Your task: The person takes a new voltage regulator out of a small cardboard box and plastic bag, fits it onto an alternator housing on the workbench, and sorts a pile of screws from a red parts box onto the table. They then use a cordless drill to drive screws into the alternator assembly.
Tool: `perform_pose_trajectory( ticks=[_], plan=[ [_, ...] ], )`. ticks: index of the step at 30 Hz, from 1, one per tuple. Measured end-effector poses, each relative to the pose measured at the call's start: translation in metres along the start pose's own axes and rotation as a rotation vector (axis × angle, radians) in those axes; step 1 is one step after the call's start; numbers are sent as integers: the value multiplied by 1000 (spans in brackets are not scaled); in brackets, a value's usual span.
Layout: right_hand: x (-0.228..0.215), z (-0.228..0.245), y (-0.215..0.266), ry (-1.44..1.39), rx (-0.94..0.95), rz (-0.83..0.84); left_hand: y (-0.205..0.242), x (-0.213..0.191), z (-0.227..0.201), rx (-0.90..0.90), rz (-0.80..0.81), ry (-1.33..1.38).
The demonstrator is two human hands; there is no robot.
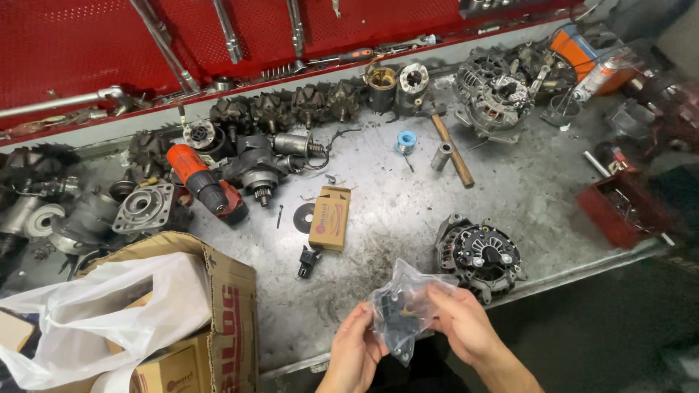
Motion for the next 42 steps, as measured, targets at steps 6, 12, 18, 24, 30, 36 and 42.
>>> perform_pose_trajectory(
  ticks=[6,12,18,24,30,36,42],
  plan=[
    [4,2,-4,-119,-4,96,-12,-2,-16,137,290,-50],
    [9,14,12,84,-47,148,-14,39,-17,129,334,-560],
    [-19,11,7,75,-105,32,-27,36,-22,285,303,-558],
    [-17,11,-5,177,-238,-57,-18,62,-37,383,280,-600],
    [31,73,32,493,-528,-351,-34,60,-46,522,165,-758],
    [35,55,24,599,-514,-361,-41,51,-36,550,58,-703],
    [38,49,16,514,-520,-168,-27,56,-13,366,98,-463]
  ],
)
Point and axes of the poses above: each hand's wrist, its own y-axis away from the middle knuckle, its own x-axis out of the palm, z = x × y, the point moved 7 cm from there along -y, towards the middle knuckle, and after that the axes turned 6 degrees about x, right-handed, at the moved point
